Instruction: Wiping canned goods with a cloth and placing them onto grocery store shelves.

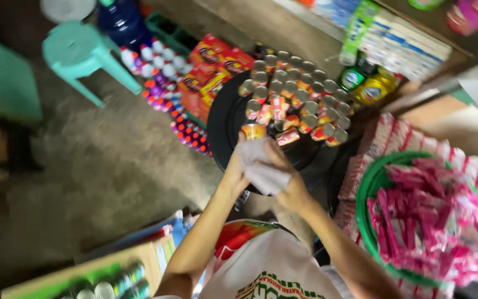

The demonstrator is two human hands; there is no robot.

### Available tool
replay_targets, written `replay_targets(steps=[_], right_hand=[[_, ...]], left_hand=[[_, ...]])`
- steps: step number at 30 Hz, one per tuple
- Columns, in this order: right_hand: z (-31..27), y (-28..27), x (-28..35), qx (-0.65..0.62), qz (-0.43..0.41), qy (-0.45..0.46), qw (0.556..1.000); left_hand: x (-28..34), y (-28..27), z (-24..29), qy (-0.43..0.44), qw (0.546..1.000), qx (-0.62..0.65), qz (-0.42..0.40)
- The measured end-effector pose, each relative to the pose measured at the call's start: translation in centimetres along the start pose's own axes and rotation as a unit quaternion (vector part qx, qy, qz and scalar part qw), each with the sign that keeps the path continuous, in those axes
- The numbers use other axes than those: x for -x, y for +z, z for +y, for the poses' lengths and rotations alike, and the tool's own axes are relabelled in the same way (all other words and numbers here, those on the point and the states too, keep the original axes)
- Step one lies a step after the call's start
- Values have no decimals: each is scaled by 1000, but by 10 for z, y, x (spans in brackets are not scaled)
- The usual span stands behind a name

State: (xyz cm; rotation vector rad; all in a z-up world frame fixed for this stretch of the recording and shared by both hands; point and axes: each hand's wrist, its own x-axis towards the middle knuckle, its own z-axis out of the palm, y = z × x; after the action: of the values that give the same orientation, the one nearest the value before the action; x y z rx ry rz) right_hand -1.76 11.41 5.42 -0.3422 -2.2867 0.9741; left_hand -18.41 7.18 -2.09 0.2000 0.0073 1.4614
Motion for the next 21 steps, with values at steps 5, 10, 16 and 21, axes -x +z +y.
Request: replay_targets(steps=[5,10,16,21], right_hand=[[90,34,24,-244,62,205,946],[1,39,26,-245,29,147,958],[-26,46,37,70,-23,-145,987],[59,100,17,-360,-18,190,913]], left_hand=[[28,31,-26,155,945,-178,225],[58,29,-43,201,950,-133,201],[99,-33,-69,187,961,-48,198],[102,6,-50,235,934,-93,253]])
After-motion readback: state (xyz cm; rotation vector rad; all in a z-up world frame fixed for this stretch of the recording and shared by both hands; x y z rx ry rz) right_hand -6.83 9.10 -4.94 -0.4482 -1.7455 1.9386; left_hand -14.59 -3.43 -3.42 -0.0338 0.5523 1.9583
